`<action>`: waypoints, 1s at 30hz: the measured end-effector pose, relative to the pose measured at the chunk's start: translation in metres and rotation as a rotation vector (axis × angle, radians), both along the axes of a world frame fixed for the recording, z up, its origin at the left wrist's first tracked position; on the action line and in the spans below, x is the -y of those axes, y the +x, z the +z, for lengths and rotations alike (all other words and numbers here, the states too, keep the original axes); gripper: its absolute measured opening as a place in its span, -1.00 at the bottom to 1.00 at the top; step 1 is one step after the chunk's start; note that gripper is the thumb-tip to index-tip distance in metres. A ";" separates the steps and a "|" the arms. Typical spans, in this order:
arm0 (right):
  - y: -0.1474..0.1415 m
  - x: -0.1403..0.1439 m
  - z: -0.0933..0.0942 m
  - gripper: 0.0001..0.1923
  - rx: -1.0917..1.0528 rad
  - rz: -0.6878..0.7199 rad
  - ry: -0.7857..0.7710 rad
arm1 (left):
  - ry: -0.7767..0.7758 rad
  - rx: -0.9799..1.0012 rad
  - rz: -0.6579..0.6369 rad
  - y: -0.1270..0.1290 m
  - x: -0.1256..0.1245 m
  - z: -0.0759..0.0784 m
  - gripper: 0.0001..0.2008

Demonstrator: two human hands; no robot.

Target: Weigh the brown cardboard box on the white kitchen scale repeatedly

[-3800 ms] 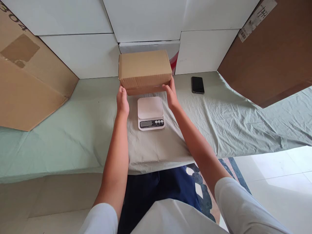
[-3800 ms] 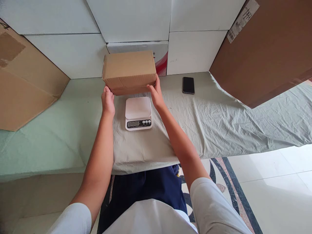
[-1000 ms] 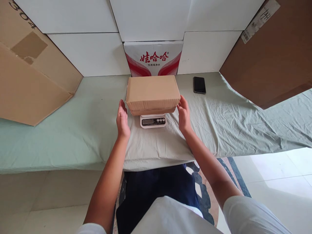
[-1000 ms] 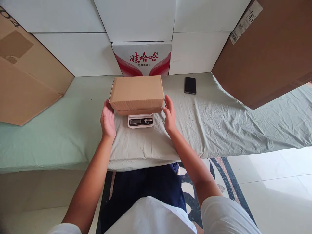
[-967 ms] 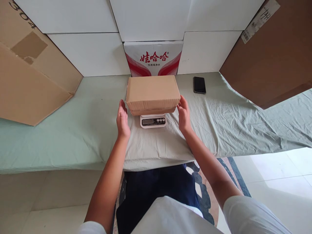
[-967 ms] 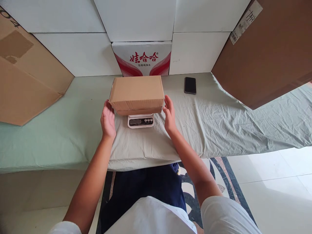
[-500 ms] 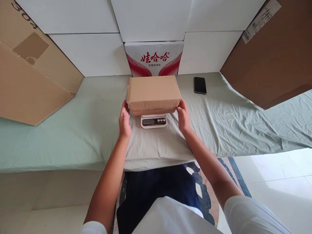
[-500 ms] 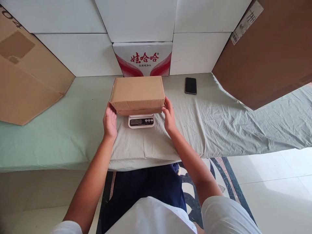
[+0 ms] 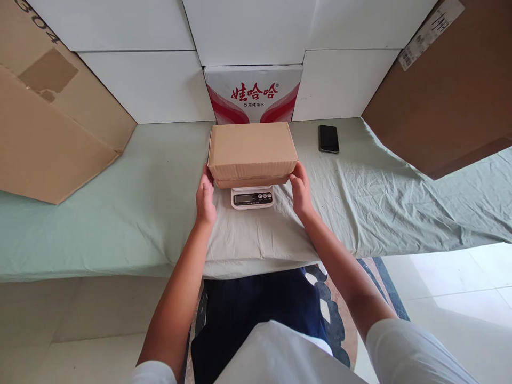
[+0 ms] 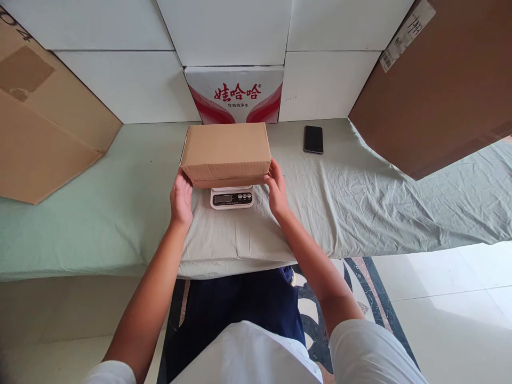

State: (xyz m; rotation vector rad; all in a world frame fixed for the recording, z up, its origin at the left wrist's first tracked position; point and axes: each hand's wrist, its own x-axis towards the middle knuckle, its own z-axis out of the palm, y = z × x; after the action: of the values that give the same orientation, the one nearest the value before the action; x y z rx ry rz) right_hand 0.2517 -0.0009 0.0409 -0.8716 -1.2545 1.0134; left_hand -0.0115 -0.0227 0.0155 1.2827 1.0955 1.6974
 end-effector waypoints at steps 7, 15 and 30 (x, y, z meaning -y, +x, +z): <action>0.000 -0.001 -0.001 -0.58 -0.013 -0.007 -0.010 | -0.007 0.004 -0.009 -0.001 0.000 -0.002 -0.21; 0.000 -0.001 -0.003 -0.54 0.012 0.007 -0.019 | -0.008 0.004 -0.032 0.001 0.000 0.000 -0.24; 0.004 0.000 -0.013 -0.32 -0.042 0.042 0.007 | -0.037 -0.055 -0.013 0.004 0.008 0.006 -0.13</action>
State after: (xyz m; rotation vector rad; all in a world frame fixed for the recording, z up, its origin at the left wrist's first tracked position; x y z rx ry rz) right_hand 0.2556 -0.0005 0.0283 -0.8169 -1.2445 1.0548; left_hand -0.0080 -0.0308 0.0215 1.3170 1.1434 1.6333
